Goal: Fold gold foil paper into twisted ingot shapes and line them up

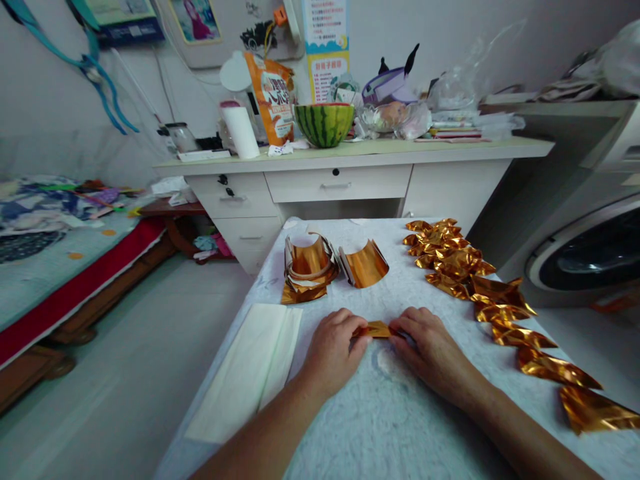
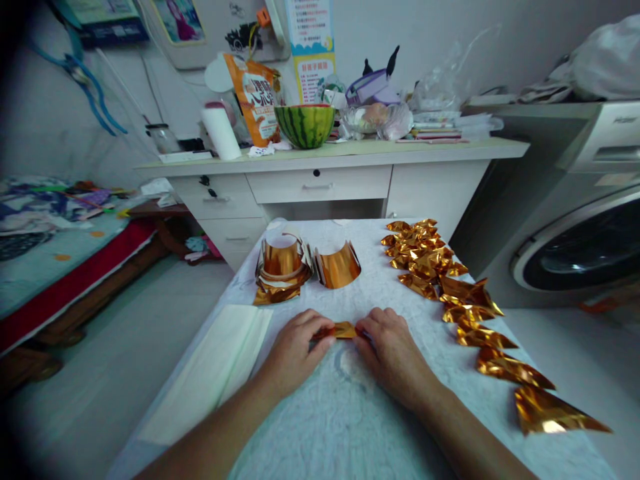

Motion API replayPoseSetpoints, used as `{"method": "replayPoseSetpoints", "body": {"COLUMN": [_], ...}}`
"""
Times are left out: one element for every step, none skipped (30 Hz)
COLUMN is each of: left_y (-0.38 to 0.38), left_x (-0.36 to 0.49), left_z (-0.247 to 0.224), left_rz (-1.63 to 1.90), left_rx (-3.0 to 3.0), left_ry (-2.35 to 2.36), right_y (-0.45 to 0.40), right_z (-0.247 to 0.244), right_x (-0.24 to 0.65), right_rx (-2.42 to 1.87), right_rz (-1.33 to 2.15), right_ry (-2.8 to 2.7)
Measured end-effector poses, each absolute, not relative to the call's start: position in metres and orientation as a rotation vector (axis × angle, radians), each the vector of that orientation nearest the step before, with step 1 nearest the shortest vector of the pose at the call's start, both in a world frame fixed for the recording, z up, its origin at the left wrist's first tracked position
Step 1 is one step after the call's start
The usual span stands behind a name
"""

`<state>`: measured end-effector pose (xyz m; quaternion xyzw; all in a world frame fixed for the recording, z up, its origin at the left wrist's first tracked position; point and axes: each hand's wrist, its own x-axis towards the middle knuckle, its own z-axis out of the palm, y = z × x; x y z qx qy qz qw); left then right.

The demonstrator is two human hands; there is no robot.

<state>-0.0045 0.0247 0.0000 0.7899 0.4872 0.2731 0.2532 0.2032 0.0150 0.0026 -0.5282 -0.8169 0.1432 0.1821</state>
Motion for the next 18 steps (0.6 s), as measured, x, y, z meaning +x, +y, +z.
{"method": "replayPoseSetpoints", "body": {"left_y": [0.0243,0.0239,0.0235,0.0231,0.0226,0.0223,0.0219,0.0216,0.0213,0.021,0.0208,0.0206,0.0204,0.0202,0.0199,0.0196,0.0192,0.0189], "left_x": [-0.0048,-0.0049,-0.0051,-0.0051,-0.005,-0.0049,-0.0047,-0.0044,-0.0042,-0.0039,-0.0037,-0.0036,-0.0034,-0.0032,-0.0031,-0.0029,-0.0027,-0.0025], "left_z": [-0.0001,-0.0002,-0.0003,-0.0004,-0.0004,-0.0004,-0.0003,0.0,0.0003,0.0006,0.001,0.0012,0.0014,0.0014,0.0012,0.0009,0.0004,-0.0001], "left_rz": [0.753,0.763,0.772,0.782,0.789,0.795,0.802,0.807,0.81,0.813,0.813,0.812,0.809,0.803,0.8,0.797,0.793,0.791], "left_rx": [2.134,2.119,2.104,2.09,2.078,2.068,2.062,2.059,2.06,2.066,2.074,2.083,2.089,2.095,2.1,2.105,2.112,2.12], "left_ry": [1.322,1.319,1.313,1.307,1.299,1.292,1.285,1.282,1.281,1.283,1.287,1.292,1.298,1.303,1.305,1.306,1.303,1.299], "right_y": [0.0147,0.0143,0.0139,0.0133,0.0128,0.0123,0.0118,0.0114,0.011,0.0106,0.0104,0.0101,0.0099,0.0098,0.0096,0.0095,0.0093,0.0091], "right_z": [0.003,0.0034,0.0038,0.0043,0.0048,0.0052,0.0056,0.0061,0.0067,0.0073,0.0081,0.0089,0.0098,0.0106,0.0114,0.012,0.0124,0.0127], "right_x": [0.2033,0.2033,0.2032,0.2029,0.2025,0.2019,0.2012,0.2003,0.1994,0.1985,0.1976,0.1969,0.1963,0.1959,0.1956,0.1955,0.1955,0.1956], "right_rx": [-1.486,-1.477,-1.467,-1.461,-1.463,-1.472,-1.487,-1.502,-1.516,-1.525,-1.533,-1.539,-1.547,-1.556,-1.566,-1.575,-1.585,-1.598], "right_rz": [0.415,0.429,0.445,0.46,0.472,0.481,0.488,0.498,0.511,0.527,0.547,0.568,0.588,0.601,0.608,0.611,0.611,0.612], "right_ry": [-2.301,-2.297,-2.293,-2.284,-2.272,-2.254,-2.234,-2.215,-2.196,-2.18,-2.166,-2.154,-2.144,-2.135,-2.129,-2.123,-2.115,-2.106]}}
